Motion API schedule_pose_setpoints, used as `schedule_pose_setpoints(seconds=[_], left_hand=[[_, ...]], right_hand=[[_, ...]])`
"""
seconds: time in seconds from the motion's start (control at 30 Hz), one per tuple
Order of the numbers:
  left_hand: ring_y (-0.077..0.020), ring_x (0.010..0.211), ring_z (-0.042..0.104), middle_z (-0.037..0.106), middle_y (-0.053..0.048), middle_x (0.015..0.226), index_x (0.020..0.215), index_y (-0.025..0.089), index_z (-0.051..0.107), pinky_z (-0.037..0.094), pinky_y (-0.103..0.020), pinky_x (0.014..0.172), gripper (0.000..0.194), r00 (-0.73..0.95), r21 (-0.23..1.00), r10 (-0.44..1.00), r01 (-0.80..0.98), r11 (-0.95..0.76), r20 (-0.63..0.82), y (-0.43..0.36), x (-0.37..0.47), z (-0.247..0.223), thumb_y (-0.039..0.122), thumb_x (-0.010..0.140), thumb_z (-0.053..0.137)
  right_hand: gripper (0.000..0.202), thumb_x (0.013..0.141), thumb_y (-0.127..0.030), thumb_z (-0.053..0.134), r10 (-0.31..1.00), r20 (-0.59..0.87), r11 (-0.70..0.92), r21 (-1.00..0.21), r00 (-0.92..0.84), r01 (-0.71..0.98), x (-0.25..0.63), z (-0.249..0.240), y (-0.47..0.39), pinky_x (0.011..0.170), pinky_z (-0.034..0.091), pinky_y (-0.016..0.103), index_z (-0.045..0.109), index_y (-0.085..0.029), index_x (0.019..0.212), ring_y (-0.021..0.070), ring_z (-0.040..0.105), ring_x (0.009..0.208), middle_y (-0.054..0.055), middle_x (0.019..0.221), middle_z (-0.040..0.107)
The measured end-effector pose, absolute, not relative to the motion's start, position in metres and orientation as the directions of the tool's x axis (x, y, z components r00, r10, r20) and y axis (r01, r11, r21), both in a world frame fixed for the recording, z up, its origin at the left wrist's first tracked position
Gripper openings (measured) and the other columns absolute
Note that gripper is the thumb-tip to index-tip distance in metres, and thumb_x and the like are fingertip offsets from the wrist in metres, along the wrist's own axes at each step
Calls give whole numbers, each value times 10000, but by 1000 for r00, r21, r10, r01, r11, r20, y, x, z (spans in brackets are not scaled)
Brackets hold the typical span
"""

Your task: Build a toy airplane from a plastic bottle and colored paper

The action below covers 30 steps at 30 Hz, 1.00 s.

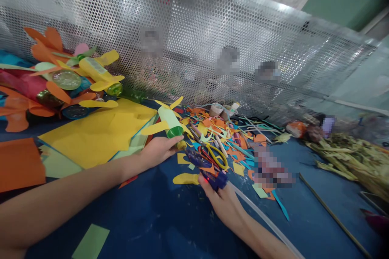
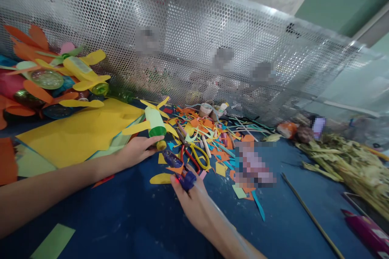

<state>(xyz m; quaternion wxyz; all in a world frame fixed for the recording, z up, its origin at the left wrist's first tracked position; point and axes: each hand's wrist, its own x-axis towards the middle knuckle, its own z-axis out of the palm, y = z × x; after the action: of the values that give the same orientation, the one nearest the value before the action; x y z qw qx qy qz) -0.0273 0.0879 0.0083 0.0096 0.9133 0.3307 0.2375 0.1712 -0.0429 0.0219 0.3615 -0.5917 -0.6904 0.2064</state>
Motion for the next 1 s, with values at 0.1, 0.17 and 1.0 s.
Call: schedule_pose_setpoints(seconds=[0.1, 0.17, 1.0], left_hand=[[-176, 680, 640, 670, -55, 765, 1226, 158, 491, 497, -278, 639, 360, 667, 141, 599, 608, -781, 443, 87, -27, 8, 242, 876, 473], [-172, 667, 634, 665, -46, 748, 1244, 169, 478, 493, -275, 632, 372, 670, 115, 591, 613, -782, 449, 87, -27, 8, 259, 883, 469], [-172, 663, 614, 649, -39, 743, 1302, 198, 410, 474, -271, 604, 440, 644, 48, 528, 609, -792, 553, 95, -28, -4, 395, 909, 392]], right_hand=[[306, 872, -391, 438, 962, 265, 229, -681, -57, 695, 171, 22, -43, 945, 430, 395, 597, -229, 1078, 231, 542, 1073, 60, 1026, 645], [305, 872, -373, 436, 951, 300, 259, -648, -72, 716, 170, 22, -42, 938, 445, 374, 603, -213, 1072, 226, 552, 1067, 73, 1032, 645], [215, 829, -314, 501, 874, 469, 375, -476, -131, 795, 173, 13, -37, 852, 511, 409, 622, -205, 970, 254, 619, 966, 103, 998, 671]])
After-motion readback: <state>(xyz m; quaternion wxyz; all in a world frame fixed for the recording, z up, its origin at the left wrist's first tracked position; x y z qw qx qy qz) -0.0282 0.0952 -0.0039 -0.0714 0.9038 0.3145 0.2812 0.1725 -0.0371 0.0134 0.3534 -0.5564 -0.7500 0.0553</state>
